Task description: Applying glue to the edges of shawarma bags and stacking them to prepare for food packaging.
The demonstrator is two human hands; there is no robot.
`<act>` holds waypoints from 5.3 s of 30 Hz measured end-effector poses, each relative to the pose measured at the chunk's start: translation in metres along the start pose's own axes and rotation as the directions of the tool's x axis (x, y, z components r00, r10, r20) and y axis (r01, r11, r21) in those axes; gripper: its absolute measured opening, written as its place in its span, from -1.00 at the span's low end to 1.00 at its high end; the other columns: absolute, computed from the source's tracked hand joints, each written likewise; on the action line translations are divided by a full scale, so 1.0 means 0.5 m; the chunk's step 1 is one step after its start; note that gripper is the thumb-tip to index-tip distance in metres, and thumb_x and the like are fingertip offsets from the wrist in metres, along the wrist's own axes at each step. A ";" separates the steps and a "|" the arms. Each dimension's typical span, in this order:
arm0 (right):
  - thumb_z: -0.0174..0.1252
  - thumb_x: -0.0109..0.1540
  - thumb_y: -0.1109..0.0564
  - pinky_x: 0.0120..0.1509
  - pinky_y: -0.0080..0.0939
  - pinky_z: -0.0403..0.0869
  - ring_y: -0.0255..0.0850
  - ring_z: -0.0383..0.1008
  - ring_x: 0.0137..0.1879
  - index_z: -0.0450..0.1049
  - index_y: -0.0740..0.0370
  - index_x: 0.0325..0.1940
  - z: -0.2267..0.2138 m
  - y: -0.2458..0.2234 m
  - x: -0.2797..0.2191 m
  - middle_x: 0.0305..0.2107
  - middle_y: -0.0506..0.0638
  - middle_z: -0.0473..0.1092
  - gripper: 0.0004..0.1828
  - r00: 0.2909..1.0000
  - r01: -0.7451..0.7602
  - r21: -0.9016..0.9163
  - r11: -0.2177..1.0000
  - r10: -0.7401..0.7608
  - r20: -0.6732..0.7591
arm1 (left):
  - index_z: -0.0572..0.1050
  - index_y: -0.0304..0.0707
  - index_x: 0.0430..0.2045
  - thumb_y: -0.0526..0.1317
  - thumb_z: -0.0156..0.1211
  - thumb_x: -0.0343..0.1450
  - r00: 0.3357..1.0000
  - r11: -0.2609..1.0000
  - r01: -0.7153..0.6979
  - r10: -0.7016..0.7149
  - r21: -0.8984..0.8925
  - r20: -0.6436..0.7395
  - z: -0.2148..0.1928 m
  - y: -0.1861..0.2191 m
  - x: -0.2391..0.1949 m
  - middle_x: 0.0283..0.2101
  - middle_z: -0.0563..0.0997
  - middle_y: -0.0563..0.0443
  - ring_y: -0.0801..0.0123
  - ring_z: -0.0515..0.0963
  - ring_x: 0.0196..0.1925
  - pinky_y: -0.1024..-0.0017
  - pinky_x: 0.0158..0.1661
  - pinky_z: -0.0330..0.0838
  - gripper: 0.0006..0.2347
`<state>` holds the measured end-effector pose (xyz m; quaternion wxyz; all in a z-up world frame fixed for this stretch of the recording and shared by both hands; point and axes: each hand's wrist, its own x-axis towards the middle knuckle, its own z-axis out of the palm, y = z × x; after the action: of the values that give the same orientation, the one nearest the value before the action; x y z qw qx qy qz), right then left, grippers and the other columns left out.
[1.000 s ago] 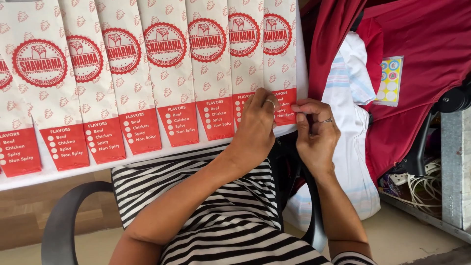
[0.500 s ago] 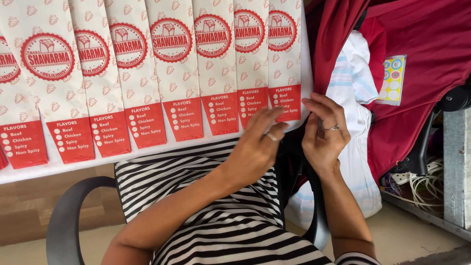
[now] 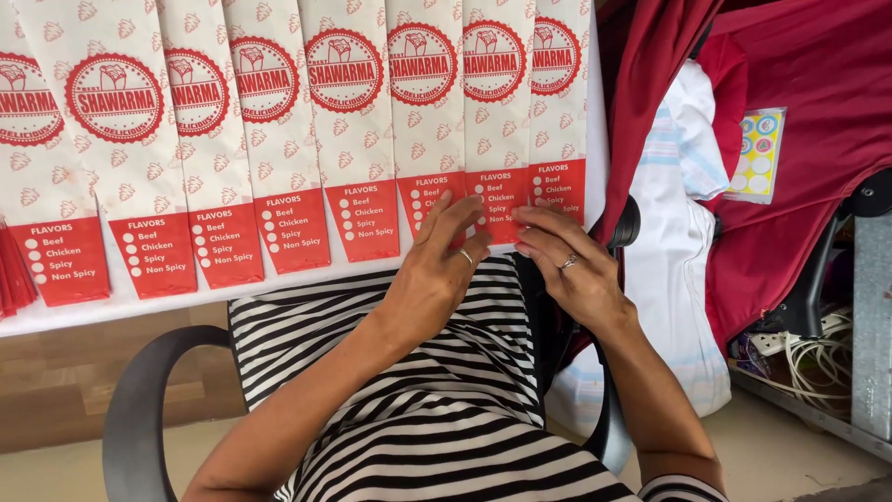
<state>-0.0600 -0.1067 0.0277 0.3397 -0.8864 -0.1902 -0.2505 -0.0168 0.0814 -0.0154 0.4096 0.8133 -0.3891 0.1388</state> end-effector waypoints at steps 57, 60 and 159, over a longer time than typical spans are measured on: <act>0.21 0.31 0.45 0.20 0.12 0.54 0.14 0.59 0.02 0.51 0.48 -0.06 0.041 -0.031 0.020 -0.17 0.18 0.52 -0.88 0.985 -0.143 -0.042 0.989 0.139 -0.100 | 0.44 -0.63 -0.03 -0.64 0.08 0.38 0.990 0.986 0.139 -0.136 -0.092 0.038 0.000 0.021 0.010 0.02 0.44 -0.35 -0.13 0.48 0.23 0.06 0.32 0.26 -0.73; 0.18 0.30 0.52 0.26 0.12 0.52 0.14 0.58 0.07 0.53 0.47 -0.08 0.039 -0.052 0.040 -0.10 0.21 0.51 -0.85 0.988 -0.108 -0.061 0.992 0.101 -0.113 | 0.40 -0.55 0.03 -0.62 -0.05 0.44 0.995 0.968 0.103 -0.103 -0.230 0.009 -0.025 0.012 -0.010 0.12 0.40 -0.30 -0.11 0.43 0.31 0.04 0.37 0.22 -0.71; 0.28 0.23 0.42 0.30 0.10 0.52 0.06 0.60 0.08 0.60 0.48 -0.17 0.211 -0.137 0.037 -0.08 0.21 0.53 -0.90 1.000 -0.011 0.124 0.992 0.010 0.003 | 0.61 -0.55 -0.36 -0.43 0.20 0.45 0.996 1.000 0.030 -0.030 0.000 -0.084 -0.220 -0.090 -0.122 -0.02 0.59 -0.28 0.03 0.62 0.11 0.06 0.30 0.36 -0.92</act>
<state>-0.0470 0.0176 0.0053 0.3953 -0.8648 -0.2011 -0.2355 -0.0130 0.2145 -0.0050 0.4270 0.8129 -0.3591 0.1670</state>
